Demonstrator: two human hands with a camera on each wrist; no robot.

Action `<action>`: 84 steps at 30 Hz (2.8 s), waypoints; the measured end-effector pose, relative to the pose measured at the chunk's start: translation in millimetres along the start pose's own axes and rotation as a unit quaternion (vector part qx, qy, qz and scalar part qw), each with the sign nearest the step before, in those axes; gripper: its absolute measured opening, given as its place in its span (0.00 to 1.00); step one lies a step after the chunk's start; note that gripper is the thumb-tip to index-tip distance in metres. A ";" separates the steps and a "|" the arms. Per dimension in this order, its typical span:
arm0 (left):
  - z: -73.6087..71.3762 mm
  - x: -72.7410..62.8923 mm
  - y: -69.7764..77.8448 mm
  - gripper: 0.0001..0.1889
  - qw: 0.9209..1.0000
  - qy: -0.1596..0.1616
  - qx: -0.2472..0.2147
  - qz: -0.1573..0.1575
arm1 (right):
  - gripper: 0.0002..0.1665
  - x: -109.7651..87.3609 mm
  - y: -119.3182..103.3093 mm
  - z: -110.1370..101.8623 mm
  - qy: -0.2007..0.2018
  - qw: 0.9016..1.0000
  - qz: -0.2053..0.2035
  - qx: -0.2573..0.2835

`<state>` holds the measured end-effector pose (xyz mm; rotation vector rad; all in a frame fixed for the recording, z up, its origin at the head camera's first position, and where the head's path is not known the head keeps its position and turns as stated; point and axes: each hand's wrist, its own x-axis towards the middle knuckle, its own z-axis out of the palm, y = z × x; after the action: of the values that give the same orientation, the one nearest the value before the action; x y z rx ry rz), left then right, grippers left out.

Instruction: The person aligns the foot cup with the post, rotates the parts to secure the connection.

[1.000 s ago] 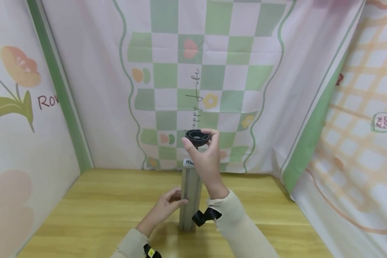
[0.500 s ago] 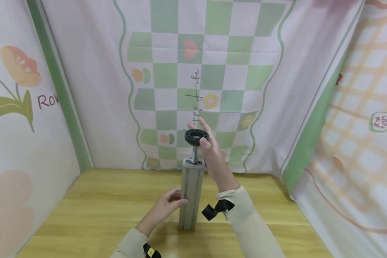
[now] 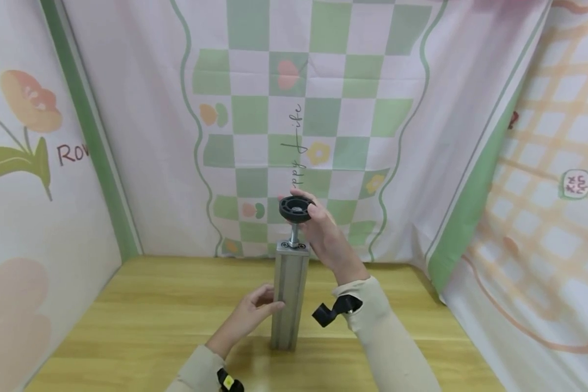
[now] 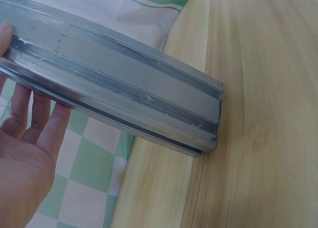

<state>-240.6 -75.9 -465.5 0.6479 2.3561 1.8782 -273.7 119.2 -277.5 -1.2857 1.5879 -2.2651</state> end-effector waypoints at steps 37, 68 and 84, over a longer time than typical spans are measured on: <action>-1.4 0.9 1.1 0.18 1.000 -0.004 0.006 0.002 | 0.41 -5.6 -15.1 -0.9 0.001 0.989 -0.014 -0.148; -1.4 0.8 1.9 0.18 1.000 -0.006 0.002 -0.009 | 0.47 -7.0 -15.8 4.8 0.050 0.981 0.022 -0.187; -1.8 2.5 0.6 0.18 1.000 -0.007 0.006 -0.013 | 0.34 -6.3 -12.6 -3.1 0.025 0.988 0.007 -0.151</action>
<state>-243.2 -76.6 -463.9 0.6254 2.3572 1.8448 -267.0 130.4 -271.3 -1.2798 2.0120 -2.1243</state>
